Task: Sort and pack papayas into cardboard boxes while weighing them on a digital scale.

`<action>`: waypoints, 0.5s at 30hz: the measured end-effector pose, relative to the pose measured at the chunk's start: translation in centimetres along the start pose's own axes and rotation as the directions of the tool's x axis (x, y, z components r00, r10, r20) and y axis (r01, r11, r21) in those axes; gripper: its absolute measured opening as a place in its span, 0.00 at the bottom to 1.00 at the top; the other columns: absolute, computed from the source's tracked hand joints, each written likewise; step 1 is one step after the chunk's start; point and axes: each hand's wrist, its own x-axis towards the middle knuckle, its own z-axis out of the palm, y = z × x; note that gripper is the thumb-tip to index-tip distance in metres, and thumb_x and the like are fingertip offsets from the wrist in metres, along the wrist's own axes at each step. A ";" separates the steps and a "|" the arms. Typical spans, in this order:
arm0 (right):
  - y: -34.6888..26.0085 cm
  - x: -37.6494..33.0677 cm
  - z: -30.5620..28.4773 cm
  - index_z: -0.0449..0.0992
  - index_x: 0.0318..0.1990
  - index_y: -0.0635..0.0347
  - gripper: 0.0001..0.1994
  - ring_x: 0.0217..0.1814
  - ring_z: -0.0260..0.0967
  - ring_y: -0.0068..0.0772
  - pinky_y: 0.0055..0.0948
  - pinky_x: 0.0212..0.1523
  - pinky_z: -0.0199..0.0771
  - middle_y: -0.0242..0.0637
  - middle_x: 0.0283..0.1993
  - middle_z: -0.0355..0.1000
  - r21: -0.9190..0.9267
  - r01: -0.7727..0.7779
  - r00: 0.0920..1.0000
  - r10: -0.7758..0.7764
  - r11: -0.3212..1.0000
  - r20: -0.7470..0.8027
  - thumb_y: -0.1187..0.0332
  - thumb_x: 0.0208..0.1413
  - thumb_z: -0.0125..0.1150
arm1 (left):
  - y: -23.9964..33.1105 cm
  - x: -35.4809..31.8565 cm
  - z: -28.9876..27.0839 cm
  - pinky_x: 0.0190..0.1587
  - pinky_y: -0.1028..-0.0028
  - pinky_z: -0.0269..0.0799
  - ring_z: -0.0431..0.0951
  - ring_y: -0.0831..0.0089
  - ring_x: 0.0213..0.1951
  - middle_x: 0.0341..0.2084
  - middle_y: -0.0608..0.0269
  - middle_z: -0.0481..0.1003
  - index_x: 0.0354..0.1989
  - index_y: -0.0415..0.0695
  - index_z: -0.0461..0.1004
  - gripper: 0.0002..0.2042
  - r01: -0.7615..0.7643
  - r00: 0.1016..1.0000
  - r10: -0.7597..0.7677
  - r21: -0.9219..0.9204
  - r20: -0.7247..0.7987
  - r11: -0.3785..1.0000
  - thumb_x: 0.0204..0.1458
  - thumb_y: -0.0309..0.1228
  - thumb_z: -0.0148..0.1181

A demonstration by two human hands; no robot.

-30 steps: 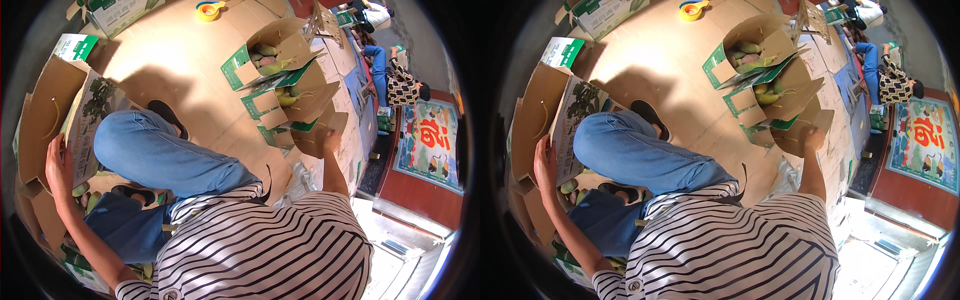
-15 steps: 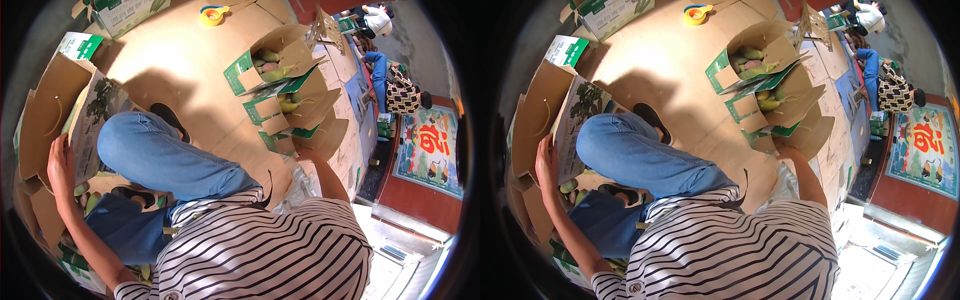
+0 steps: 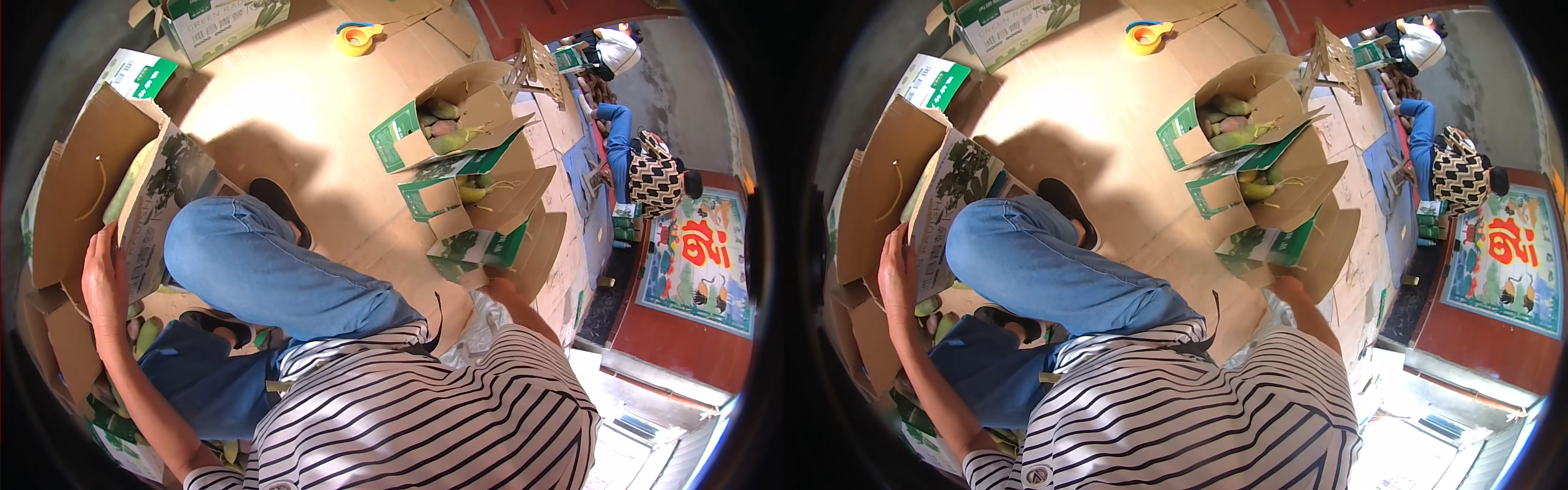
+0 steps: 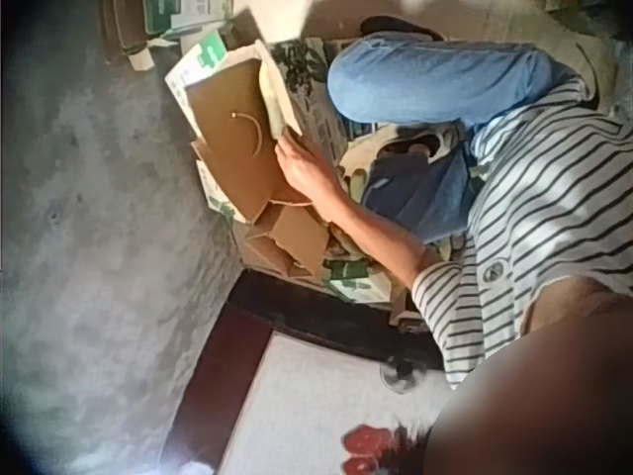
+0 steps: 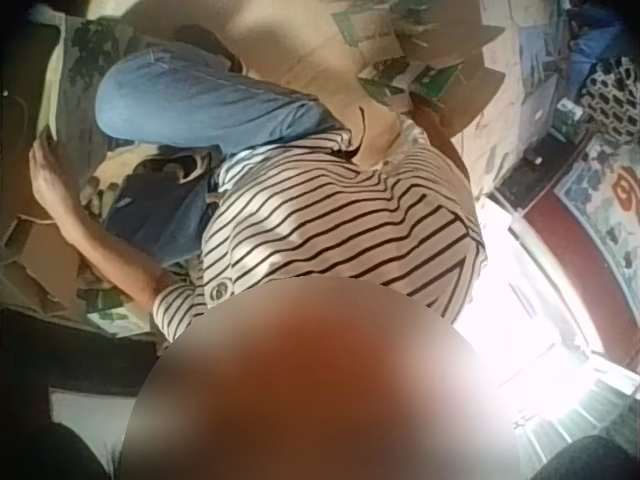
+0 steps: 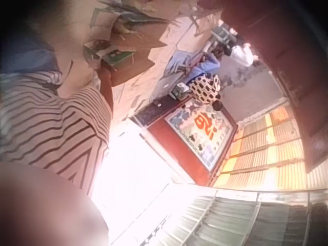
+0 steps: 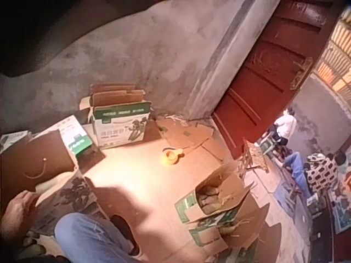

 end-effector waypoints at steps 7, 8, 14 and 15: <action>-5.3 -0.9 4.2 0.79 0.40 0.56 0.26 0.43 0.74 0.52 0.45 0.44 0.72 0.48 0.39 0.77 0.217 -0.086 0.982 0.120 0.972 -0.148 0.43 0.52 0.50 | -1.0 -0.3 0.0 0.50 0.62 0.68 0.72 0.52 0.47 0.45 0.50 0.71 0.51 0.41 0.68 0.15 0.014 1.000 -0.014 0.013 -0.025 1.000 0.54 0.21 0.47; -5.9 -1.1 4.1 0.80 0.39 0.57 0.29 0.41 0.74 0.54 0.46 0.43 0.72 0.48 0.36 0.77 0.252 -0.106 0.981 0.142 0.962 -0.131 0.38 0.51 0.50 | -0.9 -0.3 -0.1 0.50 0.62 0.68 0.72 0.52 0.47 0.45 0.50 0.71 0.51 0.41 0.68 0.15 0.016 1.000 -0.016 0.013 -0.022 1.000 0.54 0.21 0.47; -3.4 -2.1 1.2 0.80 0.39 0.58 0.23 0.49 0.71 0.45 0.38 0.53 0.67 0.46 0.45 0.75 0.421 0.335 0.939 -0.336 0.843 -0.075 0.46 0.51 0.58 | 0.6 -0.1 -1.0 0.49 0.62 0.68 0.72 0.52 0.47 0.45 0.50 0.71 0.52 0.40 0.68 0.15 -0.009 1.000 0.009 0.038 -0.003 0.999 0.55 0.22 0.47; 1.2 -0.4 0.1 0.78 0.43 0.56 0.20 0.51 0.69 0.40 0.37 0.53 0.67 0.43 0.46 0.74 0.214 0.366 0.924 -0.381 0.906 0.035 0.52 0.50 0.62 | 0.4 -0.1 -0.8 0.48 0.62 0.68 0.72 0.52 0.47 0.45 0.50 0.71 0.51 0.40 0.68 0.15 -0.010 1.000 0.010 0.039 -0.004 0.999 0.55 0.22 0.47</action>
